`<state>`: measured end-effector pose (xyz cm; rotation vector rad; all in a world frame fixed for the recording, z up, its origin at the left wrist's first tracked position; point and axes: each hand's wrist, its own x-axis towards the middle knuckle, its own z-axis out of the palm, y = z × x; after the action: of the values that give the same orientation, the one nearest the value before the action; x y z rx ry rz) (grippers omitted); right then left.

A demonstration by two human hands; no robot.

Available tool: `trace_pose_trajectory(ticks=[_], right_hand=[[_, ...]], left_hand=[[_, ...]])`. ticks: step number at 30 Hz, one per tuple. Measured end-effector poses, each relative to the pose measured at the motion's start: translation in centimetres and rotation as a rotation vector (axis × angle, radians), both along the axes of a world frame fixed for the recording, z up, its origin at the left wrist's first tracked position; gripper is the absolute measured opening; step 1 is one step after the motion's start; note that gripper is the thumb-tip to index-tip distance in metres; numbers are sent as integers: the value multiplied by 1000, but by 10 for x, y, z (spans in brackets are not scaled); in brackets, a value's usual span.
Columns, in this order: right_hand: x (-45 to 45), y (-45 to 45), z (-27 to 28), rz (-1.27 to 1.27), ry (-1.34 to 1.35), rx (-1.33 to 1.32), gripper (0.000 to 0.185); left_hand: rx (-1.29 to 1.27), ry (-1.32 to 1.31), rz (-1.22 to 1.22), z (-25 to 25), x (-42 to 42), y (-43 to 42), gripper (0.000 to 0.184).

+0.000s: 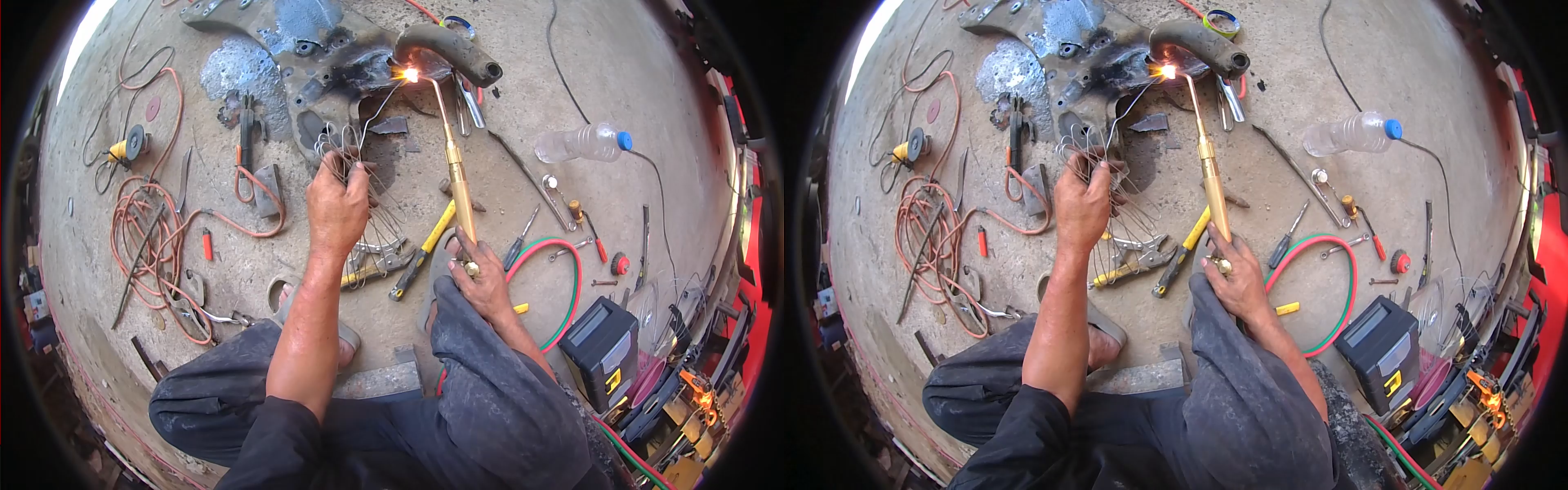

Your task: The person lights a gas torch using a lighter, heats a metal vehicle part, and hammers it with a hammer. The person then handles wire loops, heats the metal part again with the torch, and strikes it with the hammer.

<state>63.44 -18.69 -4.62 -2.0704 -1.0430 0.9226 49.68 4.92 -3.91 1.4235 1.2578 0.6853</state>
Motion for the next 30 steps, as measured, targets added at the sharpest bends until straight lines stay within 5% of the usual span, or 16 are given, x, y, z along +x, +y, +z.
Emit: trace_pose_trajectory(ticks=[30], right_hand=[[0, 1, -1, 2, 1, 0, 63]], left_hand=[[7, 25, -11, 0, 3, 2, 18]])
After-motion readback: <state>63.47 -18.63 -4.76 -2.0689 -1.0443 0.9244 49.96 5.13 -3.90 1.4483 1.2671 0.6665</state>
